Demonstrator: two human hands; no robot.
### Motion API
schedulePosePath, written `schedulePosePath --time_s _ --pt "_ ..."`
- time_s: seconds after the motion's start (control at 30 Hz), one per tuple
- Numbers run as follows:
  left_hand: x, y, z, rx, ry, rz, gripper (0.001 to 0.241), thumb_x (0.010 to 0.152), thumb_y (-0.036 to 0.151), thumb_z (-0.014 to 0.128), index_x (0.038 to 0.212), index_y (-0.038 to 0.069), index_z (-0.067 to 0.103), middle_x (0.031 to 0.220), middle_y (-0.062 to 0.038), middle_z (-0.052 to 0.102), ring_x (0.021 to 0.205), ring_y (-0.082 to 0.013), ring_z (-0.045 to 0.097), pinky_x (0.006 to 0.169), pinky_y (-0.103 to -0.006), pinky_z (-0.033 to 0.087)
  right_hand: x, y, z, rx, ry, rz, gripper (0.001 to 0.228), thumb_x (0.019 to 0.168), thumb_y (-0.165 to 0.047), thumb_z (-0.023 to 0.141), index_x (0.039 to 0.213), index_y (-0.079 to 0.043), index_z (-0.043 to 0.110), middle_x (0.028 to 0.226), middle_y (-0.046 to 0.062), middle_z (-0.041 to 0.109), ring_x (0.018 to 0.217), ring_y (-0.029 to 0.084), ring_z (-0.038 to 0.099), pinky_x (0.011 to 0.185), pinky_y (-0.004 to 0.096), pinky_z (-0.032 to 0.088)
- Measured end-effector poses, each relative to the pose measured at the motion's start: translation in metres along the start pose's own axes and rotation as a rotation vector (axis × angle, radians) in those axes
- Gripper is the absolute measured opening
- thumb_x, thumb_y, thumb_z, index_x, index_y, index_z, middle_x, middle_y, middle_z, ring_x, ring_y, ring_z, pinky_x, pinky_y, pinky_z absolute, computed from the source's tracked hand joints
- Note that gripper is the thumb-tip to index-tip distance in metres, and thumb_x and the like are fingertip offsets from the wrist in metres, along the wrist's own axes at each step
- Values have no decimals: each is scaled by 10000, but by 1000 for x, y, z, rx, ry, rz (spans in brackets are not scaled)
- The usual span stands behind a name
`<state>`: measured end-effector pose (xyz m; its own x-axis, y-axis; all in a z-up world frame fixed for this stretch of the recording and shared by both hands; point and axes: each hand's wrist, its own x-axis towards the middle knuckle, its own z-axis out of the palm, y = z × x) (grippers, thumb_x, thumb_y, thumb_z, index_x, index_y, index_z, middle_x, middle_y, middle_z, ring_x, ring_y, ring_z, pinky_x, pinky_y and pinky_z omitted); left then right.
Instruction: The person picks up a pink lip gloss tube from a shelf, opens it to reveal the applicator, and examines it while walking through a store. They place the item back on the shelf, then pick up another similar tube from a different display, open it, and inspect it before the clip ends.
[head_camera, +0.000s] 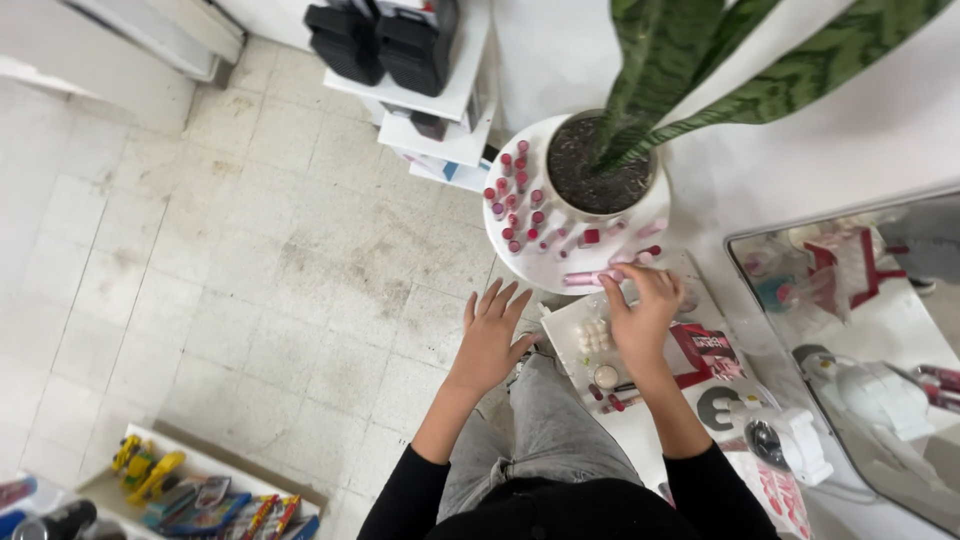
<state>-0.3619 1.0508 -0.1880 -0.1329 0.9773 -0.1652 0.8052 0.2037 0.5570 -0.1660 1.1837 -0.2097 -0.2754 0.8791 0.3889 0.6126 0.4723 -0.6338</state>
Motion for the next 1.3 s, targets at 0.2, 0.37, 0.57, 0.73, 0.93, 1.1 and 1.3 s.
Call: schedulePosePath --time_s 0.2,0.37,0.57,0.73,0.93,1.1,1.3 --pt "-24 26 -59 -165 445 80 522 956 249 682 1425 64 550 1422 -139 581 1432 -342 452 1195 -582 248 -9 -29 45 945 -316 469 72 1025 -66 686 1047 -5 720 921 27 706 817 74 615 747 219 491" --pt "-72 13 -89 -71 784 84 303 960 221 698 1238 109 657 1075 -52 640 1062 -248 622 996 -451 423 18 -125 41 1090 -740 325 50 1018 -61 592 1009 -32 631 818 41 713 702 107 684 675 247 548" --pt "-156 13 -100 203 960 -51 296 934 280 748 1111 63 654 834 -52 594 788 -249 588 732 -399 441 -3 -202 44 1064 -1131 1 83 985 -33 669 949 -39 594 734 21 615 593 83 533 523 256 432" --pt "-234 17 -103 -53 1031 -168 206 986 263 682 1065 74 667 790 -60 648 700 -262 620 670 -388 453 -22 -268 27 1008 -1231 -525 109 906 -10 729 950 -26 631 817 39 613 727 104 532 623 292 429" --pt "-343 26 -111 -864 846 -335 304 1133 238 525 1043 11 707 682 -138 508 646 -245 468 608 -362 413 -66 -357 16 1167 -1525 -1034 126 941 -30 706 1067 -40 715 881 54 691 809 148 631 704 307 500" --pt "-418 41 -114 -138 1249 -647 244 886 166 749 1104 58 730 851 -86 712 644 -219 652 605 -342 486 -134 -379 51 1129 -1632 -369 182 944 -77 653 1107 -5 687 825 56 687 712 119 643 578 273 491" --pt "-469 44 -86 145 1445 -611 200 910 104 756 1108 100 734 1040 -53 750 900 -227 746 751 -331 577 -206 -393 66 1168 -1859 -279 230 1030 -178 572 1105 24 651 702 66 632 612 110 580 518 247 429"
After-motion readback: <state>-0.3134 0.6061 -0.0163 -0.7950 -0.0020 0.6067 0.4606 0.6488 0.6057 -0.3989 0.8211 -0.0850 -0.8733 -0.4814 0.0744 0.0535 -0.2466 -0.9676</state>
